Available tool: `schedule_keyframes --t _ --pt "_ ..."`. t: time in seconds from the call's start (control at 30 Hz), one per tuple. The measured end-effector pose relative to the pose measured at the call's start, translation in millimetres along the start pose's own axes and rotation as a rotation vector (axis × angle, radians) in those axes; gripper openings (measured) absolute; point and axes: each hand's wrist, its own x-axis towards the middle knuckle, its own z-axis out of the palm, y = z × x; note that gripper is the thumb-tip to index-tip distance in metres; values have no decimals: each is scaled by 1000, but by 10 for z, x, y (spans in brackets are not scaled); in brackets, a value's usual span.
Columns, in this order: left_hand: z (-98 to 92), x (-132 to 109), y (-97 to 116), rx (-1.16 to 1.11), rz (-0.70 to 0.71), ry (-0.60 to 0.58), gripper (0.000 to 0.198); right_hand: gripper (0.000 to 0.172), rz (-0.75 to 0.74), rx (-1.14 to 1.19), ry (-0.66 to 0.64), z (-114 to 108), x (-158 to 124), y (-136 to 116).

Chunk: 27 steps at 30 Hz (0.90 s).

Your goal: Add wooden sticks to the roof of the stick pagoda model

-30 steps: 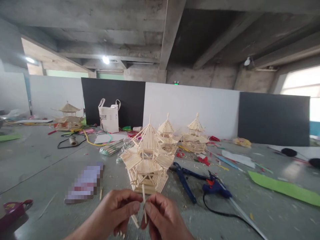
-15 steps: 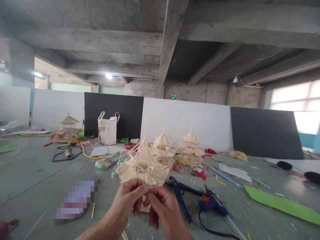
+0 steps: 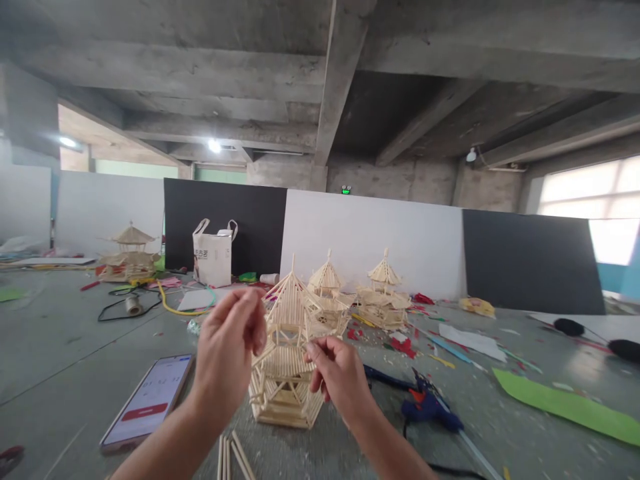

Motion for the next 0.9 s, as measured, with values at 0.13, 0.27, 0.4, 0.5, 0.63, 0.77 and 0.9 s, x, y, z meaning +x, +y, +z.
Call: schedule_keyframes --t 0.13,0.27,0.4,0.5,0.63,0.77,0.9 --pt "51 -318 -270 172 -113 -217 22 35 -6 -1 -10 -35 -1 7" --pt "81 -526 -515 279 -152 -362 26 32 -14 23 -15 -53 16 4" --pt "81 -571 -582 321 -171 -391 26 28 -7 48 -37 -54 37 2" --pt "67 -566 -595 319 -198 -383 26 28 -3 57 -39 -53 40 10" --pt "56 -561 -616 327 -210 -381 26 27 8 52 -36 -56 49 28" --pt "52 -563 -651 361 -197 -383 27 27 13 43 -37 -63 88 51" --pt "44 -558 -683 380 -190 -378 27 26 16 40 -35 -71 111 61"
